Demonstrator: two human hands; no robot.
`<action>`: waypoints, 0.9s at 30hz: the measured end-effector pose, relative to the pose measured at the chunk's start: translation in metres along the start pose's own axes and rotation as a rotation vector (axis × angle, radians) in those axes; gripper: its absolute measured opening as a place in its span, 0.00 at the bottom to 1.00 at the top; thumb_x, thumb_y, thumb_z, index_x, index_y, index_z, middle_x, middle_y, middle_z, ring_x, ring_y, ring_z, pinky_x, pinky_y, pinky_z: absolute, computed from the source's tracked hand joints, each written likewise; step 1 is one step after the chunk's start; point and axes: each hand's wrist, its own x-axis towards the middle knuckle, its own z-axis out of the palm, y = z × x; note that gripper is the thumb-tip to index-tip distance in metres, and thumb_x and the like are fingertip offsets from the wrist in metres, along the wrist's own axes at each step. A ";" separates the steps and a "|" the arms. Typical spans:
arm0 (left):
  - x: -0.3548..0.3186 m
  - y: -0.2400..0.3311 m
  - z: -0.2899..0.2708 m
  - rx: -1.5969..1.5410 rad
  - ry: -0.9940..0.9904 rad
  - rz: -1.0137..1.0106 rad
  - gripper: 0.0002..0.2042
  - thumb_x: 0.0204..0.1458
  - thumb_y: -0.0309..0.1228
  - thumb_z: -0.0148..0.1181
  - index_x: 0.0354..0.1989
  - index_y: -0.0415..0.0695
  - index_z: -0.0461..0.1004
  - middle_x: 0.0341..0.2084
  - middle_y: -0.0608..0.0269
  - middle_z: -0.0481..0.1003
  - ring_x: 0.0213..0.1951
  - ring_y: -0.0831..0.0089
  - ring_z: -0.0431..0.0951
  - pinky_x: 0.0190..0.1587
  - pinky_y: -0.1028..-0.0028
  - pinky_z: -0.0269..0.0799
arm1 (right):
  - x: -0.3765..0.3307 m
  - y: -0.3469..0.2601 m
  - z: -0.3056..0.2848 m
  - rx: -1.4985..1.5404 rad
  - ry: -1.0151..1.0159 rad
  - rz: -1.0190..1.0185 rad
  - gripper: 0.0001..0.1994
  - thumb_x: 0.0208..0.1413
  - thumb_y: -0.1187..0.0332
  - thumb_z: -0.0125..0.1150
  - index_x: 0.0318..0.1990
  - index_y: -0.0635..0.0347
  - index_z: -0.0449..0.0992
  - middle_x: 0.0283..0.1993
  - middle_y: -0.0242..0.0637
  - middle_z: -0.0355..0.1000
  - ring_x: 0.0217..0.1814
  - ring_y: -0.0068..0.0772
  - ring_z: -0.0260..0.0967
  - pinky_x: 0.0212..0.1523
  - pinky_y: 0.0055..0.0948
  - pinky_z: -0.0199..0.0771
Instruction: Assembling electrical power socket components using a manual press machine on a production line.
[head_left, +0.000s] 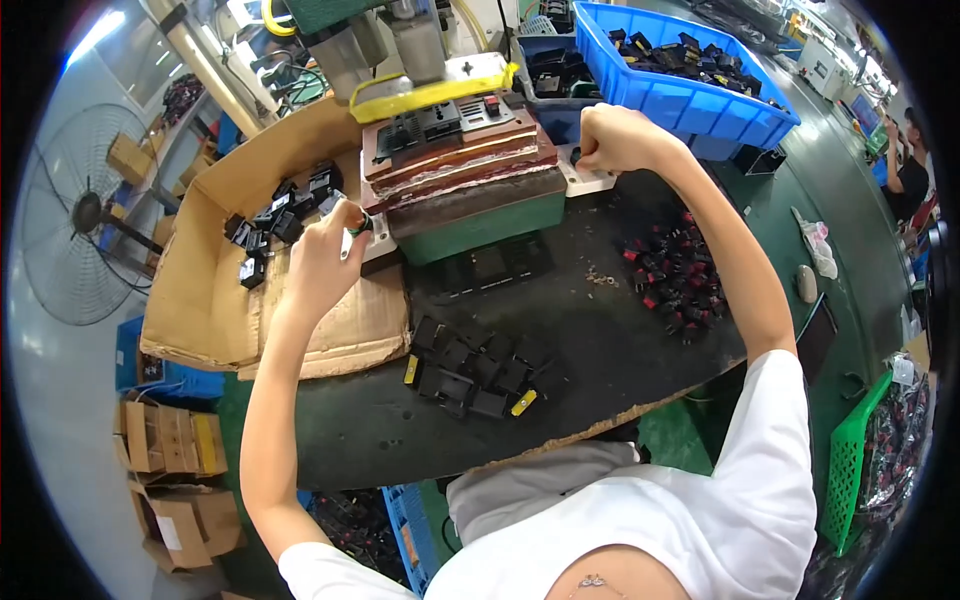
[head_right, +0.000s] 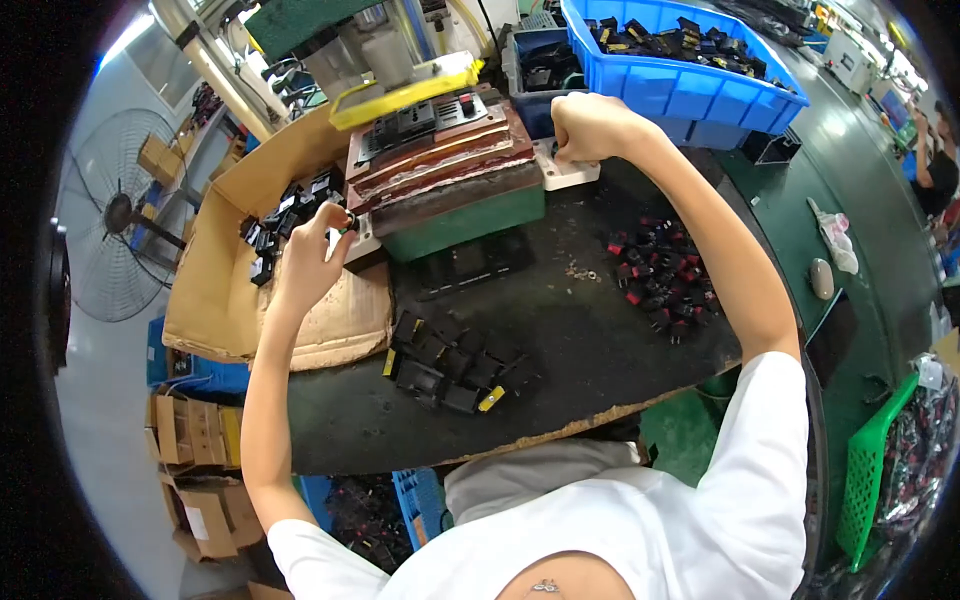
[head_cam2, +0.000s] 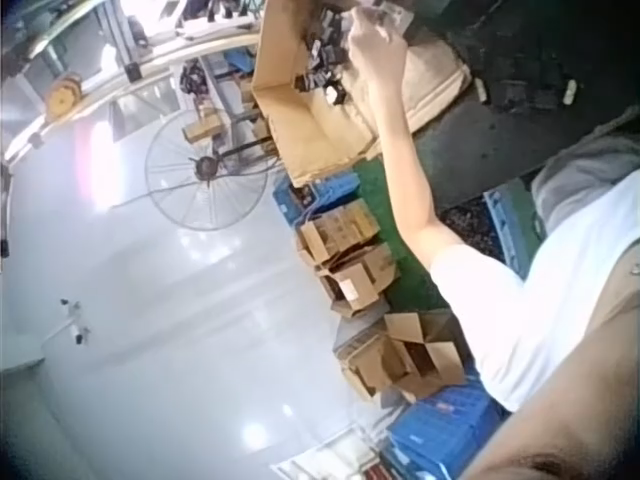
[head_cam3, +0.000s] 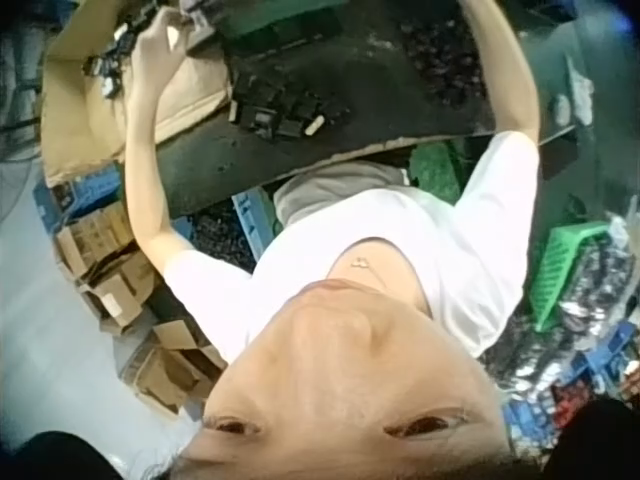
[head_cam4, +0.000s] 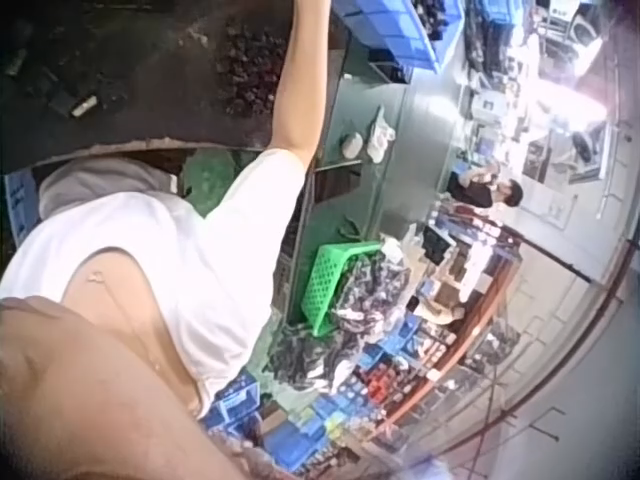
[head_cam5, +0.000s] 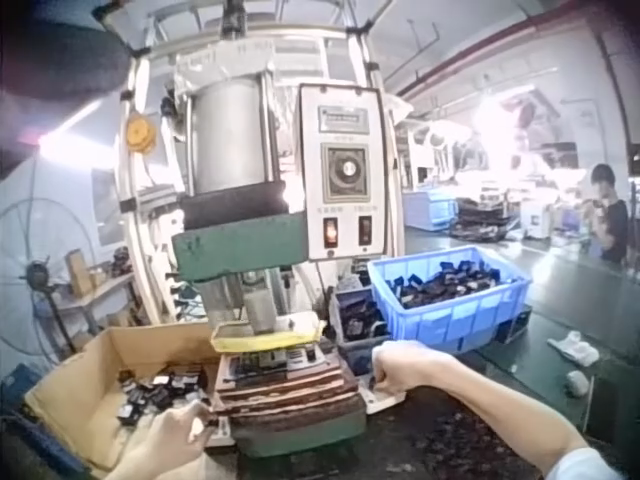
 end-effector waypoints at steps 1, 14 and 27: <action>0.000 0.000 0.000 0.002 -0.001 -0.002 0.10 0.47 0.28 0.56 0.35 0.39 0.65 0.29 0.56 0.74 0.19 0.63 0.69 0.24 0.71 0.64 | -0.001 -0.002 0.000 -0.010 0.013 0.012 0.09 0.36 0.69 0.63 0.21 0.67 0.76 0.16 0.42 0.69 0.21 0.34 0.72 0.24 0.28 0.69; -0.023 0.028 -0.020 -0.140 0.070 -0.208 0.15 0.48 0.25 0.55 0.46 0.42 0.65 0.33 0.60 0.77 0.12 0.74 0.65 0.19 0.75 0.63 | 0.003 0.009 0.000 0.203 -0.073 -0.041 0.10 0.42 0.72 0.60 0.17 0.72 0.73 0.11 0.36 0.65 0.12 0.22 0.64 0.17 0.23 0.65; -0.057 0.020 0.005 -0.111 0.180 -0.209 0.12 0.50 0.28 0.55 0.44 0.47 0.69 0.25 0.67 0.76 0.15 0.74 0.72 0.19 0.74 0.65 | 0.047 -0.067 0.005 0.058 0.715 -0.437 0.19 0.52 0.60 0.57 0.47 0.60 0.71 0.41 0.48 0.72 0.38 0.42 0.72 0.39 0.35 0.72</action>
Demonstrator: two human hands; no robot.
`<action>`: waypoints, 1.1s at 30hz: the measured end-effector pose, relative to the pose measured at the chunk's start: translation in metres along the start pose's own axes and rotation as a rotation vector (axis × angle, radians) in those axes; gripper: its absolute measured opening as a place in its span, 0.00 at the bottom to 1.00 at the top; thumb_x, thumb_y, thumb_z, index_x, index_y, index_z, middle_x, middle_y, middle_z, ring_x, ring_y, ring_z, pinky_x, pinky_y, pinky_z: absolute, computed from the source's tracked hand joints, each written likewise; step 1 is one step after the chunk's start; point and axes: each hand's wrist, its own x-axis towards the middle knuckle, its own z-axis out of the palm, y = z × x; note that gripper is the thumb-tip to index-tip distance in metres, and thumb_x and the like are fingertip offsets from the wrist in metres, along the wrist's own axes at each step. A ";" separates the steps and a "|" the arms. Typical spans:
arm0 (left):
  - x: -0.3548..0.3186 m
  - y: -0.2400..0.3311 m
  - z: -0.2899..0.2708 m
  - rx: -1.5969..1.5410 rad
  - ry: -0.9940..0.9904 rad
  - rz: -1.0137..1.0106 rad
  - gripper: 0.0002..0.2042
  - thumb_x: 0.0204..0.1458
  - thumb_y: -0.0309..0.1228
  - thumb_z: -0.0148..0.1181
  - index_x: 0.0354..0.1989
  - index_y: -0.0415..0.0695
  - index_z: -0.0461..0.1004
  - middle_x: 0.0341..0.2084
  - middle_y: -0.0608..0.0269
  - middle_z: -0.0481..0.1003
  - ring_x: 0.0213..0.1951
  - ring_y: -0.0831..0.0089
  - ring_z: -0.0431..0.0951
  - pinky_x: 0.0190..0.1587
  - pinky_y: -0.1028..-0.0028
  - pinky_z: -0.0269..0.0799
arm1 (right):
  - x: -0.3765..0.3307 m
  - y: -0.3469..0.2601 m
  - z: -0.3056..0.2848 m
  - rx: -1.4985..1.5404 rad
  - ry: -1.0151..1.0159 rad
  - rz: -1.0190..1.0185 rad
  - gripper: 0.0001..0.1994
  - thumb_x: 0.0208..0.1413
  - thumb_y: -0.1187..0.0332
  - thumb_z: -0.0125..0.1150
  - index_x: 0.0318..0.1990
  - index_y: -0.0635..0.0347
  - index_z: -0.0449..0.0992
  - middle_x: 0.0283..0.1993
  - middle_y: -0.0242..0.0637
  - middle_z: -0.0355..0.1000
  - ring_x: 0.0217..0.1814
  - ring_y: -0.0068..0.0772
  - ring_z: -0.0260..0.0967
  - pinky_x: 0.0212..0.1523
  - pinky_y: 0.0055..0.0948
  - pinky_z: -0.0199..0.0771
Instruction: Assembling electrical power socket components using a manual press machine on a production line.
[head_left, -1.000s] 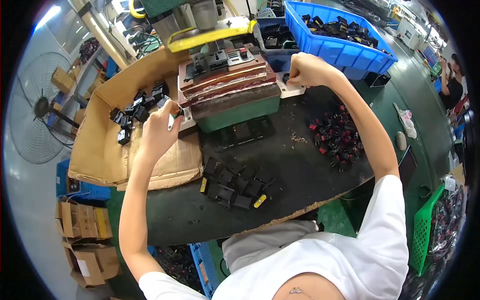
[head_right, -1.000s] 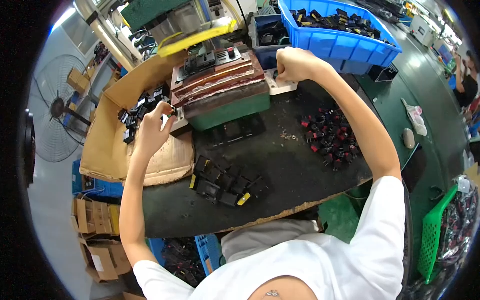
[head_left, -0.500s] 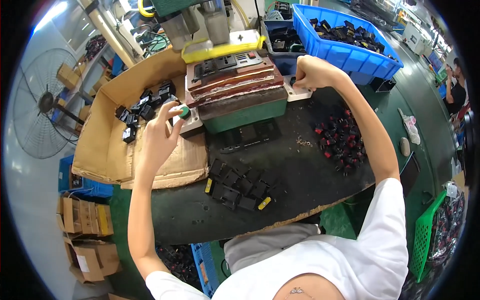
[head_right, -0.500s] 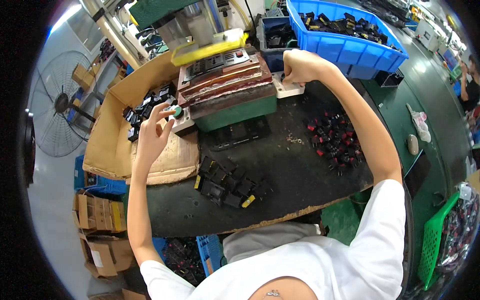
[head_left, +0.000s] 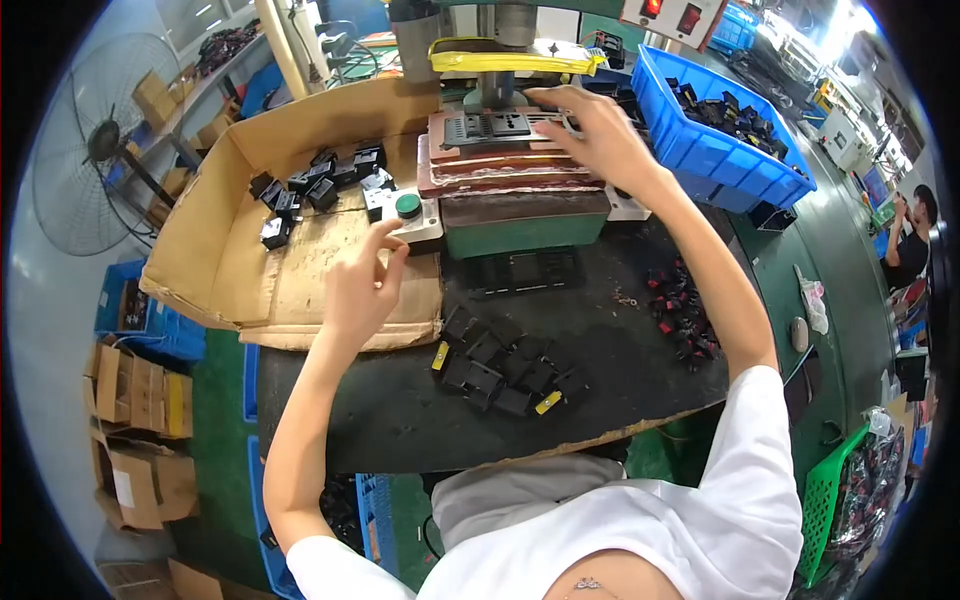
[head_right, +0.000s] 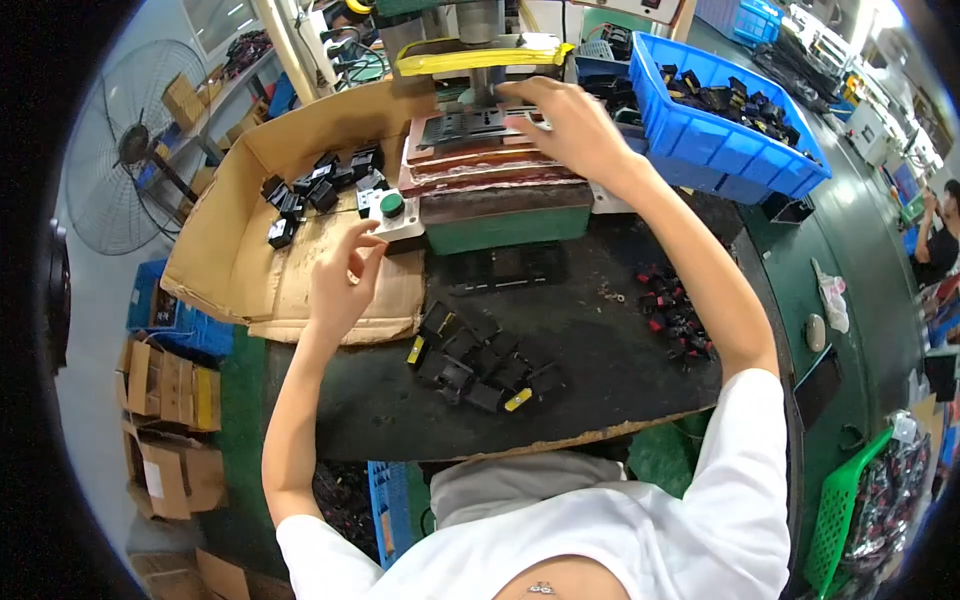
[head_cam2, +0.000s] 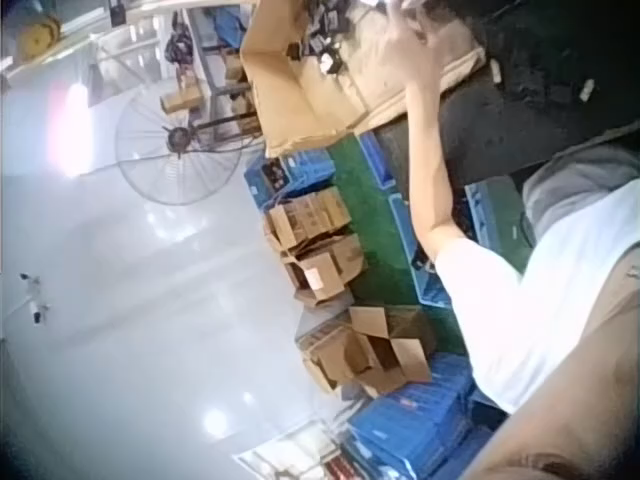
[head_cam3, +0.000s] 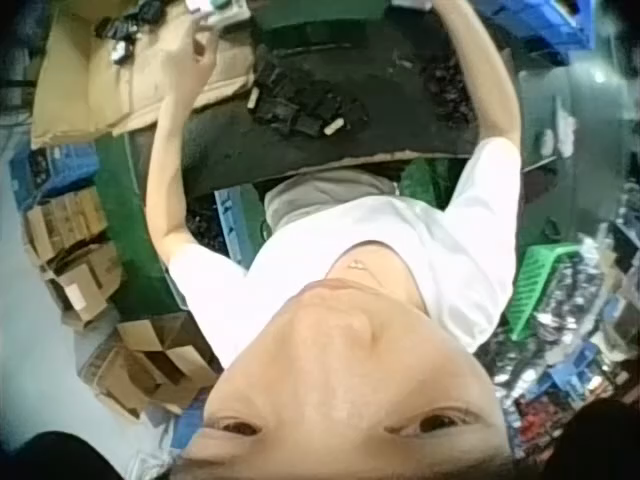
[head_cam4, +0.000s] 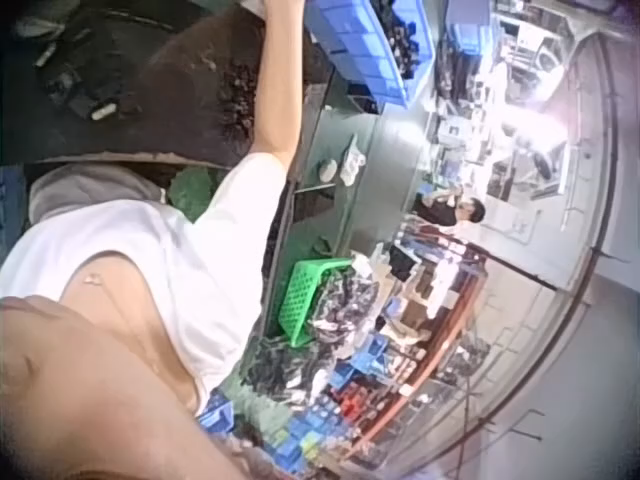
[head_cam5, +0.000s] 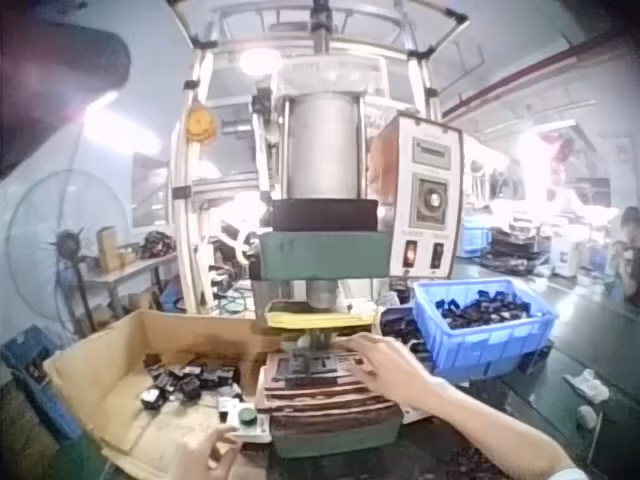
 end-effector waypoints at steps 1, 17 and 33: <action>-0.001 0.002 0.003 -0.016 -0.003 0.014 0.12 0.49 0.29 0.55 0.44 0.47 0.69 0.24 0.67 0.76 0.16 0.71 0.73 0.20 0.72 0.66 | 0.003 0.005 0.014 0.079 -0.092 -0.019 0.24 0.53 0.54 0.54 0.53 0.60 0.65 0.48 0.50 0.67 0.48 0.47 0.67 0.47 0.39 0.68; -0.006 0.010 0.004 -0.864 -0.065 -0.196 0.06 0.52 0.27 0.55 0.37 0.39 0.72 0.22 0.66 0.75 0.21 0.85 0.70 0.22 0.85 0.62 | 0.010 -0.053 0.010 -0.105 -0.024 -0.230 0.21 0.48 0.61 0.58 0.52 0.44 0.69 0.49 0.43 0.64 0.50 0.44 0.62 0.50 0.40 0.62; -0.015 0.034 0.012 -0.419 -0.055 0.269 0.08 0.40 0.15 0.60 0.31 0.33 0.74 0.21 0.58 0.73 0.19 0.74 0.71 0.21 0.79 0.63 | -0.116 -0.077 -0.012 0.628 0.040 0.363 0.08 0.50 0.79 0.54 0.40 0.68 0.71 0.26 0.38 0.74 0.26 0.19 0.72 0.27 0.16 0.69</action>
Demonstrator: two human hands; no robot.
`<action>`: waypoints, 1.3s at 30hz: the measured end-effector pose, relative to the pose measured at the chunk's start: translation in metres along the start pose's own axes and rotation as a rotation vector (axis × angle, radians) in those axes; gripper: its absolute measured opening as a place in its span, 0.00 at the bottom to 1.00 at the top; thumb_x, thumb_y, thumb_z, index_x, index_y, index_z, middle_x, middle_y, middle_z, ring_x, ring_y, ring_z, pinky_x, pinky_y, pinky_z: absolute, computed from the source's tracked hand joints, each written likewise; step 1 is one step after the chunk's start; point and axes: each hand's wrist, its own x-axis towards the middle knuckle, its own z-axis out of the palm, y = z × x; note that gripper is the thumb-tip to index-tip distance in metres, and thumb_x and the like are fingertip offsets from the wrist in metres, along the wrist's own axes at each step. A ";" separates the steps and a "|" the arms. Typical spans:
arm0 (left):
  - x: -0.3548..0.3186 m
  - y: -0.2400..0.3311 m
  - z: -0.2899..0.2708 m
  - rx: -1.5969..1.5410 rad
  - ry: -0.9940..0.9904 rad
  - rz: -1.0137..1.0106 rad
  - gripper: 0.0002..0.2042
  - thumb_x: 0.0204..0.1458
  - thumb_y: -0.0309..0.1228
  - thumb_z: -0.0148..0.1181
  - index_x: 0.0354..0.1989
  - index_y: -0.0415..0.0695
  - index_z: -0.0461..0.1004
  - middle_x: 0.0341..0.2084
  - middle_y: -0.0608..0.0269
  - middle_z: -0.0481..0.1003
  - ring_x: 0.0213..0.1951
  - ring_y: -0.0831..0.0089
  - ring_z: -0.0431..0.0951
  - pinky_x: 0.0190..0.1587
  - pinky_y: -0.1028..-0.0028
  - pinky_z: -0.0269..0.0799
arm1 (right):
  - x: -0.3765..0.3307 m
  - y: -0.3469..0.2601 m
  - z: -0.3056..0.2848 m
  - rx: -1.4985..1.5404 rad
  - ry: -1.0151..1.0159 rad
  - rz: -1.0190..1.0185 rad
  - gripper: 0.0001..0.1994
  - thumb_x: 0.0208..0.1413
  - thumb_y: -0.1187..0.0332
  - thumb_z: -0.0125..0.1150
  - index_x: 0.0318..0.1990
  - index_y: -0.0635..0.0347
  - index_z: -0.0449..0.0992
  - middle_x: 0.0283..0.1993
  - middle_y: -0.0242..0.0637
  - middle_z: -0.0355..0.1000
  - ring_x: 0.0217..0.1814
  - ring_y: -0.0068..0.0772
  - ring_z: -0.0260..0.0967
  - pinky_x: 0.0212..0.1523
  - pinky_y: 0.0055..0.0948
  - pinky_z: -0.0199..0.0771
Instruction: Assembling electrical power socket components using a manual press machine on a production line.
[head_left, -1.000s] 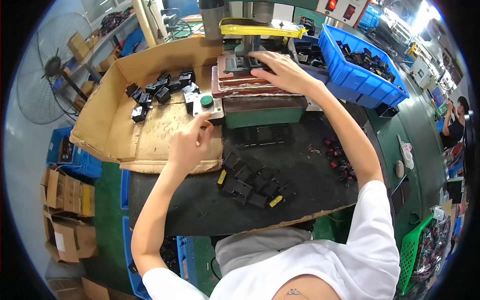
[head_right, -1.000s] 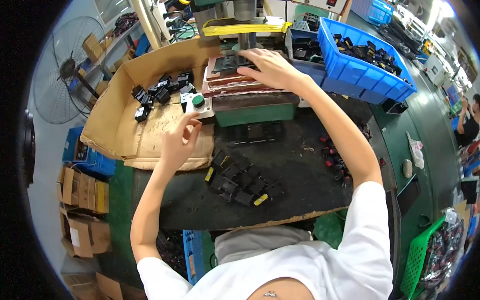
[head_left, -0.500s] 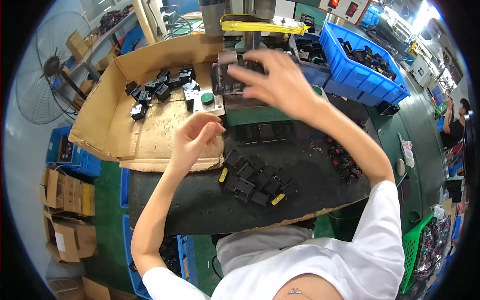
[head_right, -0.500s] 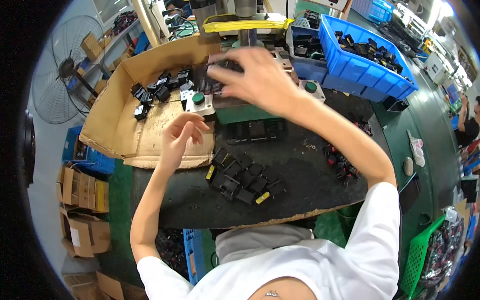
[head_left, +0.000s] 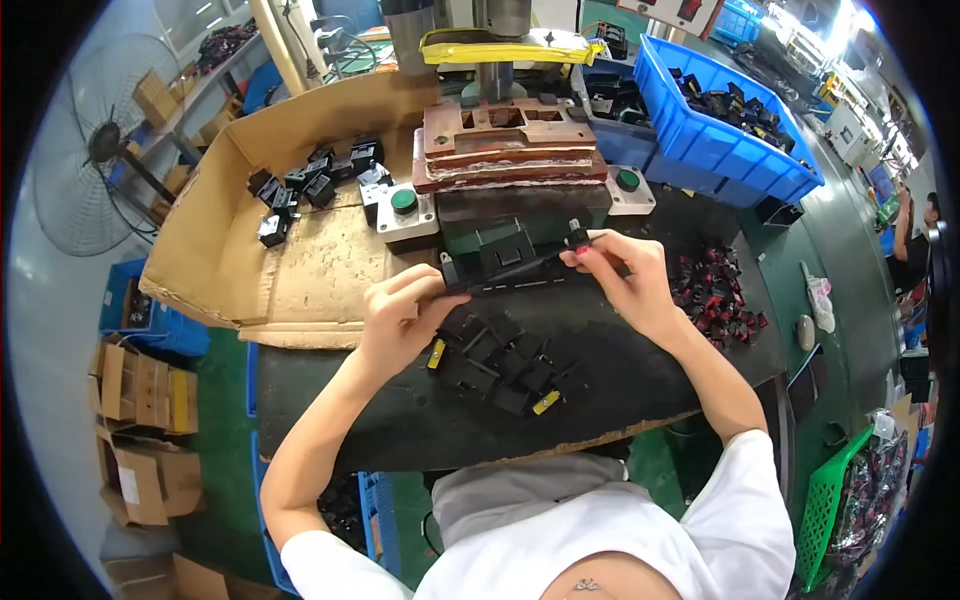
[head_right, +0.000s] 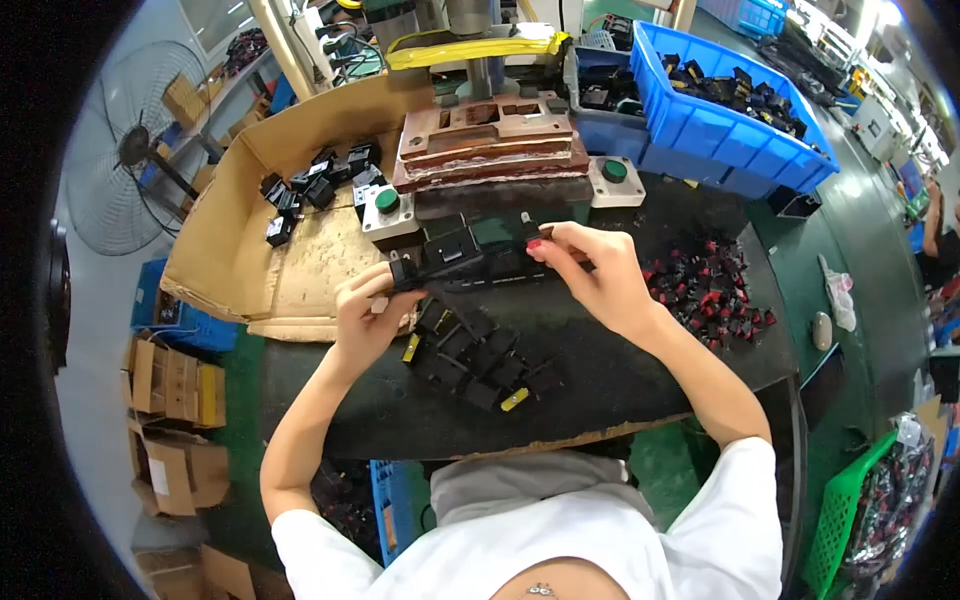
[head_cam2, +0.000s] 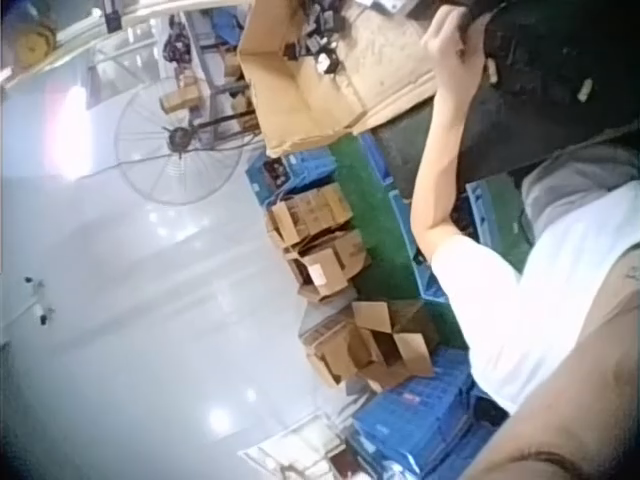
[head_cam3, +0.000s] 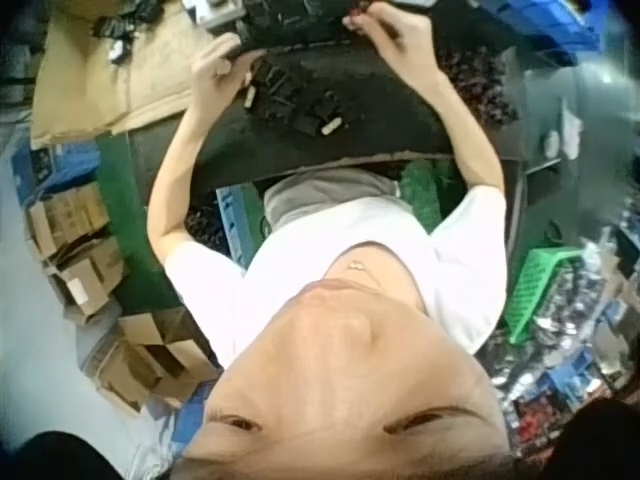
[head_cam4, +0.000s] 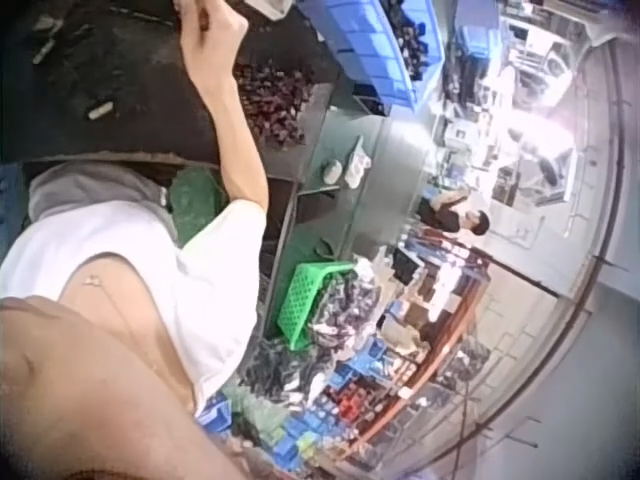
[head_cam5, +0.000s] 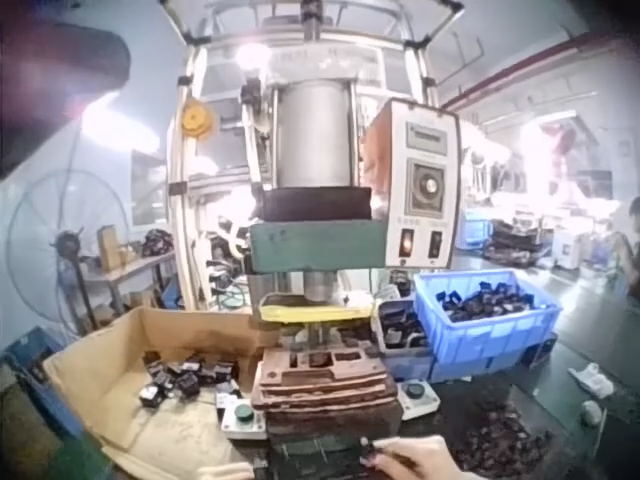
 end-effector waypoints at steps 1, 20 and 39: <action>0.000 0.000 -0.003 0.017 -0.031 0.015 0.08 0.40 0.15 0.60 0.31 0.33 0.74 0.22 0.58 0.73 0.20 0.74 0.71 0.21 0.79 0.63 | -0.002 0.001 0.003 0.066 0.023 0.016 0.09 0.50 0.80 0.54 0.40 0.68 0.71 0.27 0.39 0.74 0.27 0.19 0.72 0.27 0.15 0.68; 0.003 -0.005 -0.018 0.141 0.012 0.149 0.07 0.40 0.17 0.58 0.30 0.33 0.73 0.24 0.58 0.68 0.19 0.74 0.65 0.21 0.80 0.59 | -0.002 -0.014 0.001 0.048 -0.074 0.022 0.12 0.51 0.80 0.53 0.44 0.68 0.69 0.27 0.40 0.71 0.33 0.29 0.75 0.31 0.21 0.73; 0.004 0.004 -0.022 -0.438 -0.087 -0.433 0.03 0.49 0.23 0.55 0.29 0.36 0.71 0.20 0.65 0.70 0.19 0.80 0.68 0.23 0.82 0.62 | 0.000 -0.018 0.001 0.472 -0.184 0.400 0.14 0.59 0.66 0.48 0.25 0.67 0.70 0.19 0.36 0.71 0.18 0.21 0.69 0.19 0.16 0.69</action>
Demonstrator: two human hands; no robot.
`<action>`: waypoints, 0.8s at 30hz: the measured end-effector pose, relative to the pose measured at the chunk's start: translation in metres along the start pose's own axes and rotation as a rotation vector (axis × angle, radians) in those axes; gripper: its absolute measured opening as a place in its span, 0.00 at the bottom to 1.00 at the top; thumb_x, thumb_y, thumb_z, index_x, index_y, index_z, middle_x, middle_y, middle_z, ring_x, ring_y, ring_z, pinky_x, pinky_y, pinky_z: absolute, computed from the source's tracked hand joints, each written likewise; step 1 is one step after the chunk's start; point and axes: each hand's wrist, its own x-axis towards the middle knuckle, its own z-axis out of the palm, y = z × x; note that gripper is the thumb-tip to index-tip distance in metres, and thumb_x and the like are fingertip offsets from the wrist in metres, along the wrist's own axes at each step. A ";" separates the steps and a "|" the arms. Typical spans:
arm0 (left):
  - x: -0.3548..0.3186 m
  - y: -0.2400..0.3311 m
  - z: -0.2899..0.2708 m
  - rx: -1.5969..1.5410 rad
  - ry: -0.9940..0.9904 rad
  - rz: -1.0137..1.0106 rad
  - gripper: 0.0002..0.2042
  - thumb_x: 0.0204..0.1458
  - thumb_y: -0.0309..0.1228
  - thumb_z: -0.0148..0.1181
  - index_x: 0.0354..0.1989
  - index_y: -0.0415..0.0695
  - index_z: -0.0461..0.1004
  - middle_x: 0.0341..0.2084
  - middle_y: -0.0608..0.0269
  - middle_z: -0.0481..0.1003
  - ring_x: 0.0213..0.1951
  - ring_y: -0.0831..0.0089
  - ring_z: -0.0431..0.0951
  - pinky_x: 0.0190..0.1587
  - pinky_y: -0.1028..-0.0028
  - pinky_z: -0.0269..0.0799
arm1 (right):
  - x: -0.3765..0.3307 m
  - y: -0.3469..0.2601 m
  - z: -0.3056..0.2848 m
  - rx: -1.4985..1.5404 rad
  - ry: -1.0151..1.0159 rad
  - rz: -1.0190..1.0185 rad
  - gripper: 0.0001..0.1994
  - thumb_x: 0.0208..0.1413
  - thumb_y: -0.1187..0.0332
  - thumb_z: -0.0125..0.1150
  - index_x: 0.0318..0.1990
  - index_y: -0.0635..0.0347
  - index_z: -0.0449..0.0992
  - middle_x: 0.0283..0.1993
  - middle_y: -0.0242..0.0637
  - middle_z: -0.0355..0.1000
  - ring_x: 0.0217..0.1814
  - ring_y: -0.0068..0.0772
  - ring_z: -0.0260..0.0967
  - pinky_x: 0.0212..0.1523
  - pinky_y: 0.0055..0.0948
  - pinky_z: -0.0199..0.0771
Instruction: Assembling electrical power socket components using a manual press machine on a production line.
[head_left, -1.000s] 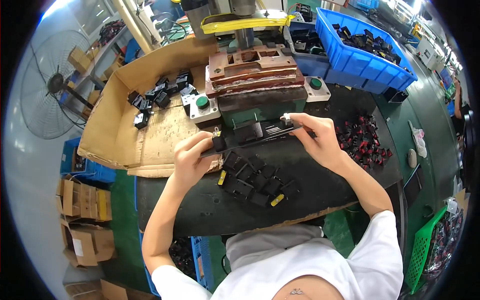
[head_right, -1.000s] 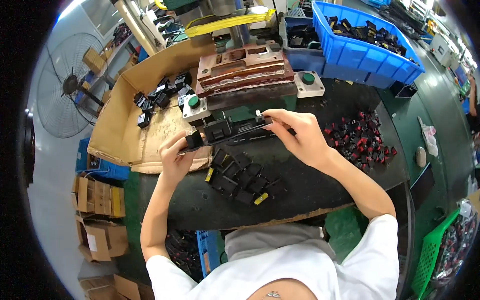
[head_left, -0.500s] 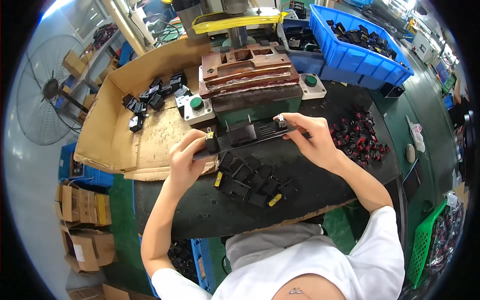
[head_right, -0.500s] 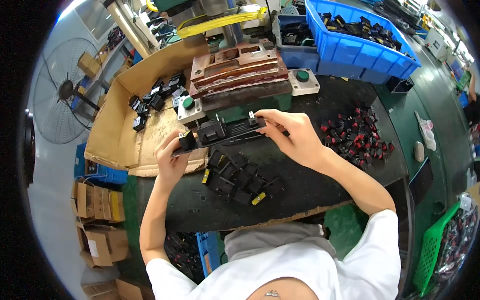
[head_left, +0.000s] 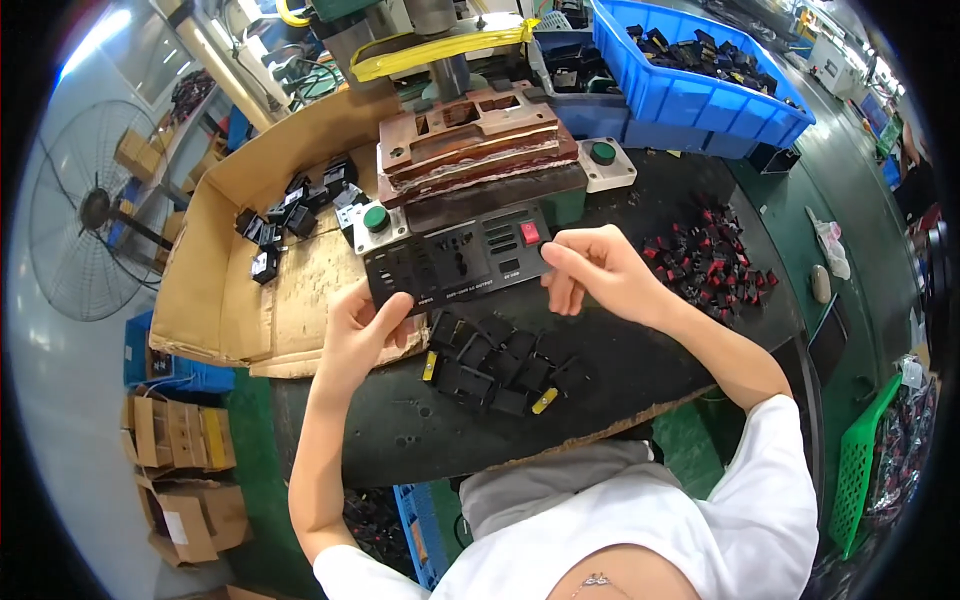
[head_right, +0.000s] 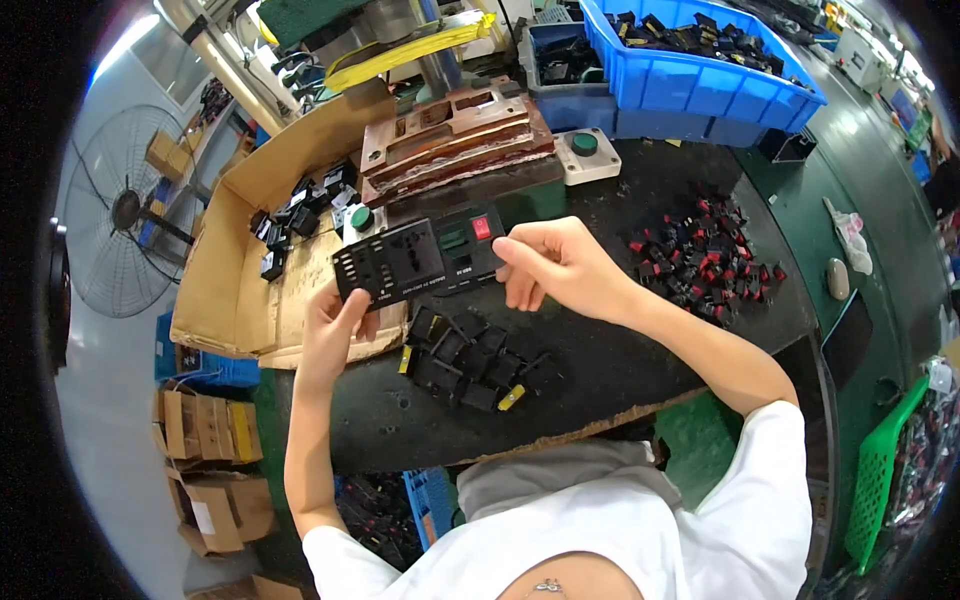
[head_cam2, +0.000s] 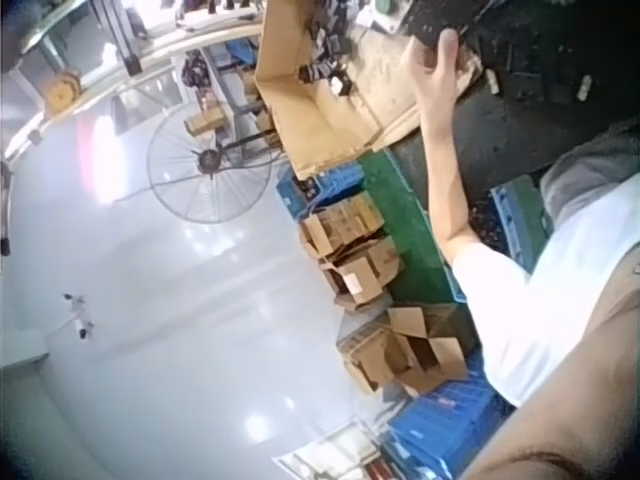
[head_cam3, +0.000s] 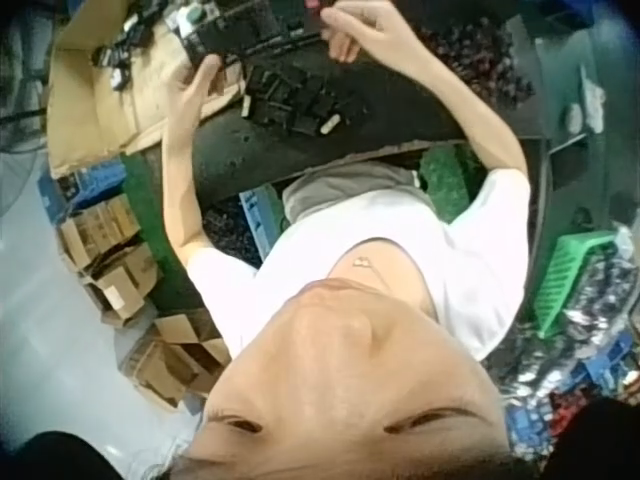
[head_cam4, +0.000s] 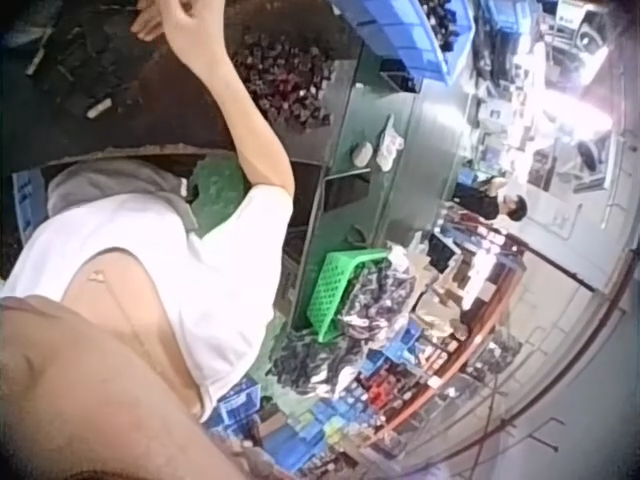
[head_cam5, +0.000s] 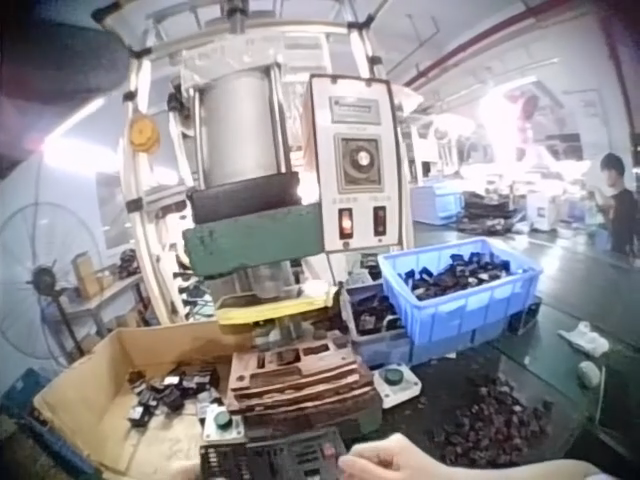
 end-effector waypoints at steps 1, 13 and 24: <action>0.000 0.004 -0.002 -0.196 -0.096 -0.115 0.07 0.52 0.29 0.53 0.31 0.36 0.70 0.19 0.65 0.70 0.18 0.80 0.68 0.21 0.83 0.61 | 0.003 0.000 -0.004 0.191 -0.028 0.179 0.14 0.58 0.65 0.50 0.24 0.66 0.70 0.17 0.36 0.70 0.16 0.21 0.68 0.18 0.16 0.68; -0.001 0.010 0.000 -0.471 -0.229 -0.223 0.12 0.55 0.36 0.52 0.34 0.36 0.69 0.18 0.63 0.70 0.18 0.79 0.67 0.19 0.81 0.57 | 0.007 0.009 -0.008 0.682 0.011 0.525 0.15 0.53 0.66 0.55 0.16 0.60 0.67 0.12 0.32 0.65 0.11 0.18 0.62 0.11 0.11 0.60; 0.004 0.002 0.006 -0.609 -0.056 -0.293 0.12 0.58 0.34 0.46 0.37 0.36 0.69 0.25 0.62 0.72 0.19 0.83 0.65 0.20 0.84 0.57 | 0.006 0.007 -0.005 0.527 -0.059 0.446 0.15 0.57 0.62 0.51 0.23 0.61 0.69 0.19 0.30 0.68 0.16 0.16 0.64 0.16 0.13 0.62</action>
